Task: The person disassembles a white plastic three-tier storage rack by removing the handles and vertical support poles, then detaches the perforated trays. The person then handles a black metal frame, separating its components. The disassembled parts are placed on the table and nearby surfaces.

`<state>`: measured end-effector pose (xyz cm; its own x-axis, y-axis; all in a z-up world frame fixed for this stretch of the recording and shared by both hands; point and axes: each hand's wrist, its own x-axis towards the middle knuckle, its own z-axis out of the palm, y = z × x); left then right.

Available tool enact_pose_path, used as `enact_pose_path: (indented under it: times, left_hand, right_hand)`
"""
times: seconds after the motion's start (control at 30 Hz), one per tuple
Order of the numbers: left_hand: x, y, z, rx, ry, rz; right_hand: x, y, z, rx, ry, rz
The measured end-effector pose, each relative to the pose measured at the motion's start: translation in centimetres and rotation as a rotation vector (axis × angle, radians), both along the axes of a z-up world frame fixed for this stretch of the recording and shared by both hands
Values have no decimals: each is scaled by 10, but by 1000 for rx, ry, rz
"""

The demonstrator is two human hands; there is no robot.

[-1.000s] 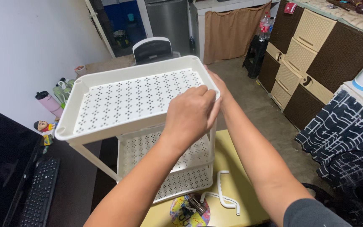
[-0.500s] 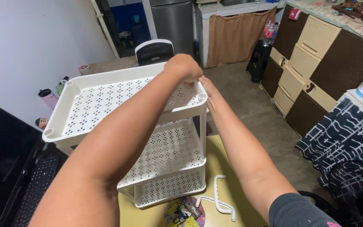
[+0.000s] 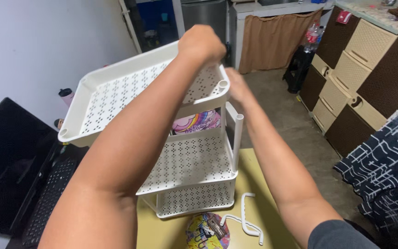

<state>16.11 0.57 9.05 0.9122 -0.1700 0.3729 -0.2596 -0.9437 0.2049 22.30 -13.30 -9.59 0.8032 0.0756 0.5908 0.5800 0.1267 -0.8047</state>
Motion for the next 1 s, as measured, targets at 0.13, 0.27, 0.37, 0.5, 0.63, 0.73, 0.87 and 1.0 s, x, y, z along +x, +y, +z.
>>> enact_pose_path:
  times: [0.13,0.27,0.37,0.5,0.63,0.73,0.87,1.0]
  left_hand:
    - [-4,-5,12,-7,-44,10]
    - [-11,-12,21,-92,-166,-65]
    - [-27,-15,25,-90,-142,-58]
    - [-63,13,25,-7,-213,-155]
    - [-121,88,4,-395,-718,-293]
    - [-183,215,-33,-449,-1108,-10]
    - [-221,315,-76,-903,-1217,185]
    - [-214,355,-119,-1702,-860,-288]
  right_hand:
    - [-81,-14,50,-210,-138,-316]
    - [-178,11,84,-28,73,54]
    - [-209,58,96,258,187,293]
    - [-228,101,101,413,83,283]
    - [-244,124,105,517,126,450]
    - [-253,154,101,453,72,433]
    - [-253,221,88,462,15,473]
    - [-246,327,54,187,-340,213]
